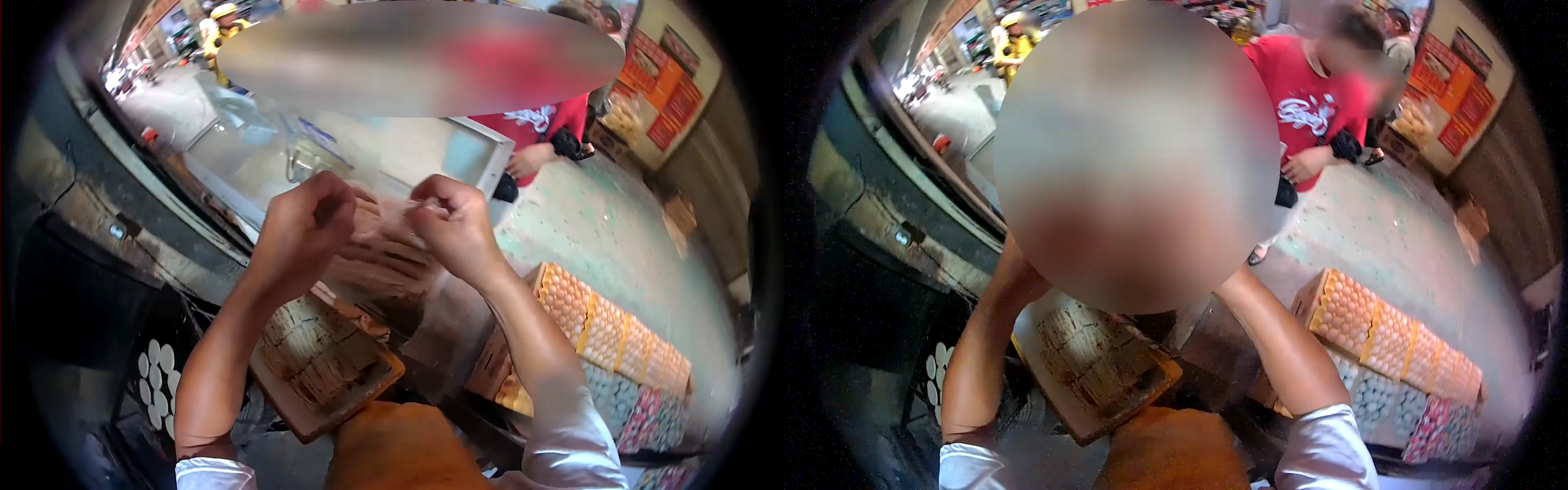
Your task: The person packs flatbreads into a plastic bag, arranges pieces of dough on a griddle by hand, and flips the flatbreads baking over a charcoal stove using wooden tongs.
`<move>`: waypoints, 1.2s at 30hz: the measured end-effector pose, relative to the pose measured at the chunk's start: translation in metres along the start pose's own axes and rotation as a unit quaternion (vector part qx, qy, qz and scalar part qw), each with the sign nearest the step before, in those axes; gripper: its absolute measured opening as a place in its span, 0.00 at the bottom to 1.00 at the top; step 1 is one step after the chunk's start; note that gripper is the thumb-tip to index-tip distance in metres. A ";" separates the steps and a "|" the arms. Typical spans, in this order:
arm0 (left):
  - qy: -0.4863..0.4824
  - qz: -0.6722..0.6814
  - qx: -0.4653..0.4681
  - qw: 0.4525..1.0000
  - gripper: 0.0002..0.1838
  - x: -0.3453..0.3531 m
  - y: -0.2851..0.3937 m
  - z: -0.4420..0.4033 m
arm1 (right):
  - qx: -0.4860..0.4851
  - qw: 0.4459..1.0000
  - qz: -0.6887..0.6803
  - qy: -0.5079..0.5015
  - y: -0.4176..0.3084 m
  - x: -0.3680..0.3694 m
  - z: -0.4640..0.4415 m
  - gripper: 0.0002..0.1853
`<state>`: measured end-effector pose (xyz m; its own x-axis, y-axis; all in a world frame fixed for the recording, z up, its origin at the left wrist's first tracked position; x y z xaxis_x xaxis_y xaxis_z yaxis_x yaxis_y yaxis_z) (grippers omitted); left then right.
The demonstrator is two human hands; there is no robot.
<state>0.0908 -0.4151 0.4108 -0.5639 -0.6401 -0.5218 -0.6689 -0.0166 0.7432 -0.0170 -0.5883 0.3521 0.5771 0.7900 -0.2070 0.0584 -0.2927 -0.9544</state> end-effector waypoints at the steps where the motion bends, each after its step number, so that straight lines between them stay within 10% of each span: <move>1: 0.007 0.019 -0.018 1.000 0.05 -0.003 -0.009 -0.001 | 0.034 0.998 -0.041 -0.020 -0.003 0.001 0.000 0.01; 5: 0.005 0.092 0.081 0.992 0.06 0.002 -0.028 -0.005 | 0.055 0.988 -0.141 -0.032 -0.011 0.009 0.002 0.05; 7: -0.083 0.181 -0.080 0.977 0.09 0.003 -0.024 -0.007 | 0.071 0.989 -0.129 -0.026 -0.015 0.012 0.001 0.05; 13: -0.107 0.266 -0.152 0.946 0.16 0.007 -0.020 -0.011 | 0.074 0.983 -0.161 -0.056 -0.015 0.015 0.008 0.04; 20: -0.133 0.011 0.004 0.991 0.25 0.012 0.006 0.000 | 0.021 0.995 -0.098 0.003 -0.006 0.019 0.009 0.02; 23: -0.053 -0.062 0.092 0.992 0.19 0.019 -0.001 0.006 | -0.060 0.996 -0.069 0.008 -0.002 0.019 0.009 0.02; 26: -0.054 -0.015 0.080 0.995 0.12 0.020 0.000 0.008 | 0.068 0.991 -0.115 0.010 -0.018 0.016 0.014 0.01; 28: -0.030 0.073 0.030 0.996 0.06 0.022 0.004 0.014 | -0.202 0.965 0.155 0.057 -0.036 0.013 0.012 0.04; 36: -0.106 0.292 -0.110 0.944 0.05 0.011 0.010 0.024 | -0.148 0.987 0.054 0.017 0.009 0.012 -0.008 0.03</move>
<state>0.0660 -0.4037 0.4026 -0.9053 -0.4218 -0.0506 -0.1098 0.1172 0.9870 -0.0031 -0.5861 0.3426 0.6192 0.7287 -0.2925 0.2281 -0.5234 -0.8210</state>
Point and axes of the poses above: each hand's wrist, its own z-axis away from the middle knuckle, its own x-axis out of the palm, y = z × x, the point moved 2 cm from there along -z, towards the middle knuckle, and after that the axes turned 8 degrees about x, right-handed, at the moved point
